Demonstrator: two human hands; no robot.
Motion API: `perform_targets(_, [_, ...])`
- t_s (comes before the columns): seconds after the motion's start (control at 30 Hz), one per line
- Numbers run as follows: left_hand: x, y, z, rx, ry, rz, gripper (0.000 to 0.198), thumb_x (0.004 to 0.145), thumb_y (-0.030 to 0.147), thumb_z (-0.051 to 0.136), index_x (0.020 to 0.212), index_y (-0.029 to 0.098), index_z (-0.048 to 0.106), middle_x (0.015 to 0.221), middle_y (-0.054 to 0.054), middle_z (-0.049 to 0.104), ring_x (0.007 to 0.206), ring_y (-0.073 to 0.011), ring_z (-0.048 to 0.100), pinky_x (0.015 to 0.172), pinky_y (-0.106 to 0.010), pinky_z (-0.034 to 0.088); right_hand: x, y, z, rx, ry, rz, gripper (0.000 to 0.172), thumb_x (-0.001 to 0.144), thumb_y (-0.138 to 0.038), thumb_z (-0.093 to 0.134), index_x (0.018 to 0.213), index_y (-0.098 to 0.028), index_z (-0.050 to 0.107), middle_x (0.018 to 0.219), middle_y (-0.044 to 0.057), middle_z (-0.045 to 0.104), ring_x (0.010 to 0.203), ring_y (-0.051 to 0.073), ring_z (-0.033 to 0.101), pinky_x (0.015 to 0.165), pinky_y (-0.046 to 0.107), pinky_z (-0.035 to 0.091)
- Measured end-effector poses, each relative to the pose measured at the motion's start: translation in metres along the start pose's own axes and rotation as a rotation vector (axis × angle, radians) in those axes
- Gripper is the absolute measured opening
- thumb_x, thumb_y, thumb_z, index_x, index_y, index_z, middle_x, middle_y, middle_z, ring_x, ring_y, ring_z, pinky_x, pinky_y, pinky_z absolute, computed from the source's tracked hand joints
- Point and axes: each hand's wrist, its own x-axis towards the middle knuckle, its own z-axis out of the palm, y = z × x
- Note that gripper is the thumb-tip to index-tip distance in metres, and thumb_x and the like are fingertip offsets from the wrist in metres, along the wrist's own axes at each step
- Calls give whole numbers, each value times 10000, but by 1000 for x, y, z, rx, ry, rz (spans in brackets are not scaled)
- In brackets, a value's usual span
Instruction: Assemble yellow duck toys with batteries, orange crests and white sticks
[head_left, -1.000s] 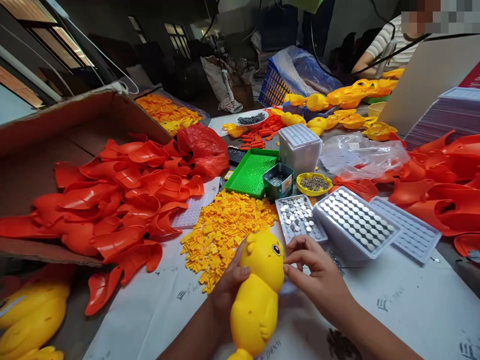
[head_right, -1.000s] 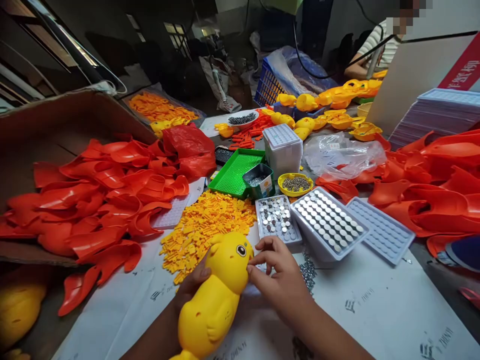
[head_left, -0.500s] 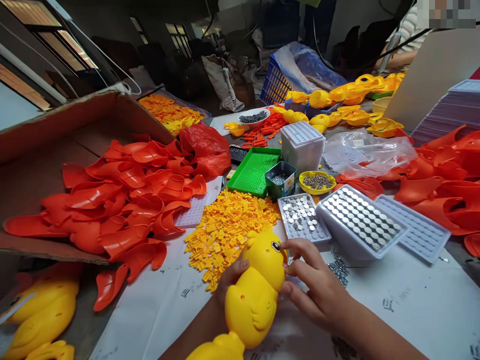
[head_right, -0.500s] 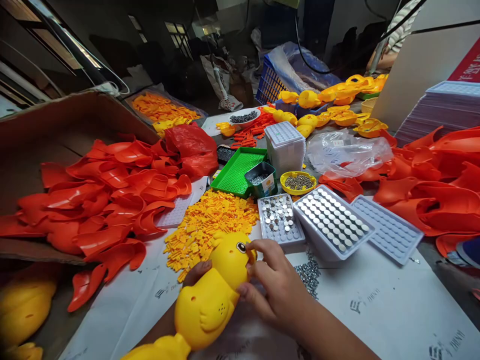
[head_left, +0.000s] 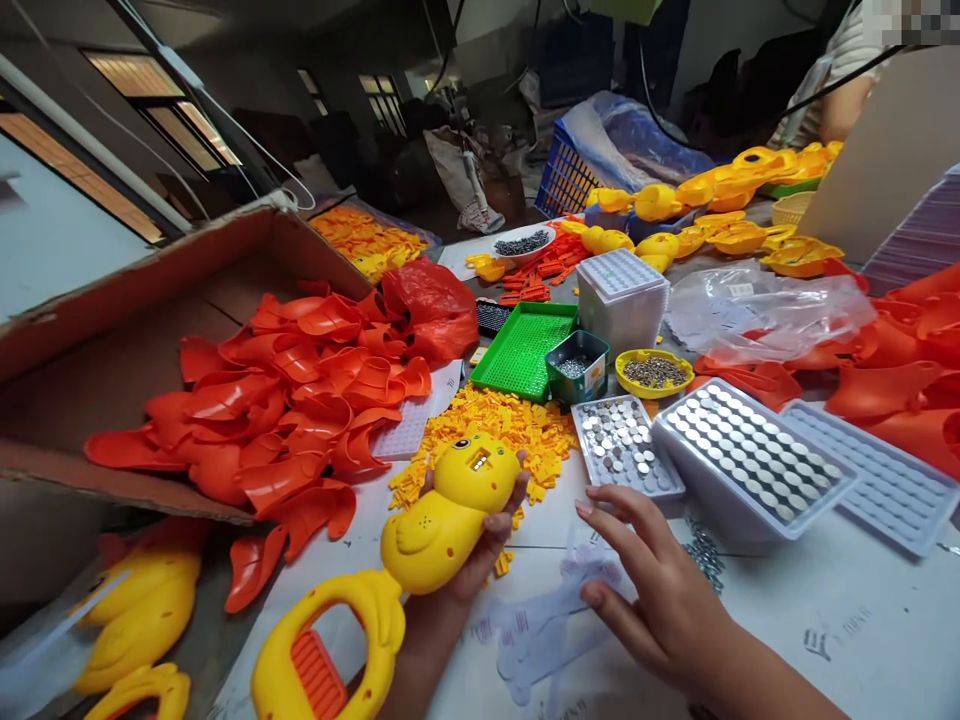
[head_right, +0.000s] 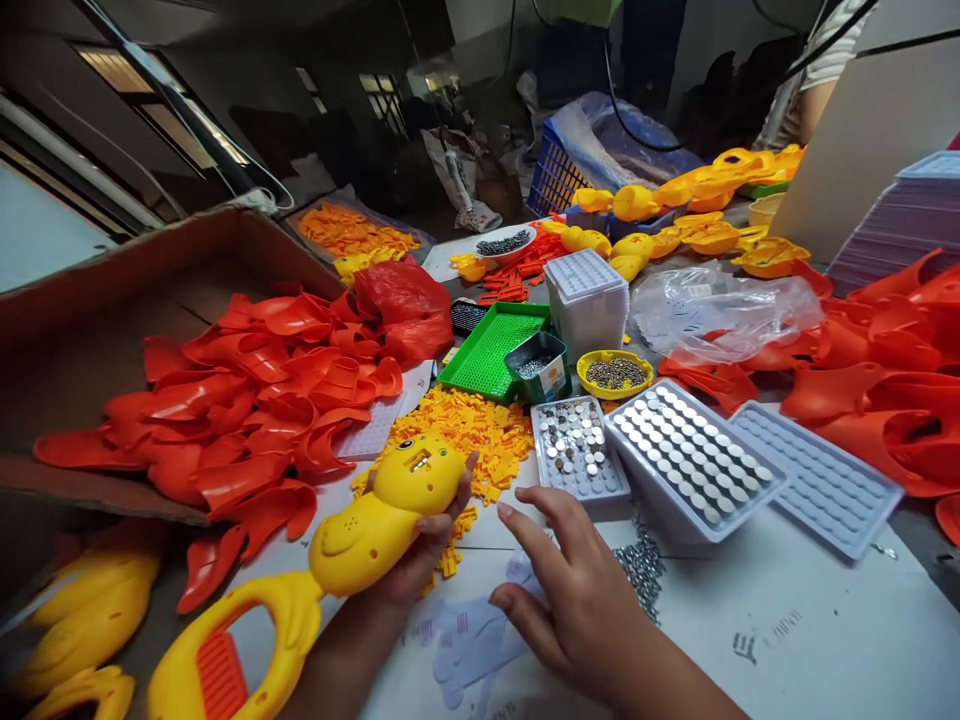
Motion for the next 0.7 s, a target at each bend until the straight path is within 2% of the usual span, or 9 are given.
perform_targets(0.13, [3, 5, 1, -183, 22, 41, 417, 899, 393, 514, 1314, 354, 508, 1505, -57, 368, 1325, -274, 446, 670, -129, 462, 2, 1, 0, -33, 12, -54, 455, 926, -302, 517, 1368, -217, 451, 1231, 171, 552, 1094, 292, 598, 855, 402, 575])
perform_targets(0.27, [4, 7, 0, -174, 83, 96, 467, 842, 356, 596, 1303, 375, 526, 1484, -71, 400, 1325, -338, 431, 684, -206, 501, 3, 4, 5, -86, 23, -104, 394, 937, -311, 492, 1310, -183, 498, 1187, 182, 602, 1056, 284, 640, 811, 369, 602])
perform_targets(0.33, [3, 6, 3, -166, 84, 94, 473, 835, 330, 607, 1298, 389, 531, 1463, -60, 431, 1330, -333, 426, 702, -214, 508, 2, 7, 7, -109, 10, -126, 382, 950, -346, 475, 1292, -179, 511, 1172, 188, 623, 1040, 289, 657, 777, 368, 616])
perform_targets(0.5, [2, 3, 7, -121, 35, 86, 491, 821, 395, 635, 1301, 394, 532, 1420, -26, 489, 1312, -284, 455, 735, -191, 510, -5, 15, 14, -100, -129, -164, 439, 937, -426, 533, 1302, -183, 523, 1195, 188, 638, 1059, 291, 662, 795, 357, 616])
perform_targets(0.6, [3, 2, -2, -68, -2, 79, 548, 785, 477, 660, 1309, 377, 533, 1405, -29, 508, 1283, -284, 489, 753, -198, 512, -8, 20, 20, -89, -175, -202, 474, 921, -449, 571, 1311, -184, 530, 1184, 184, 650, 1058, 283, 664, 819, 345, 607])
perform_targets(0.7, [2, 2, -13, -21, -87, 91, 532, 811, 513, 622, 1317, 385, 521, 1376, -36, 542, 1276, -270, 506, 781, -201, 504, -9, 23, 23, -75, -165, -239, 483, 920, -473, 569, 1306, -185, 542, 1163, 182, 663, 1038, 282, 673, 810, 340, 607])
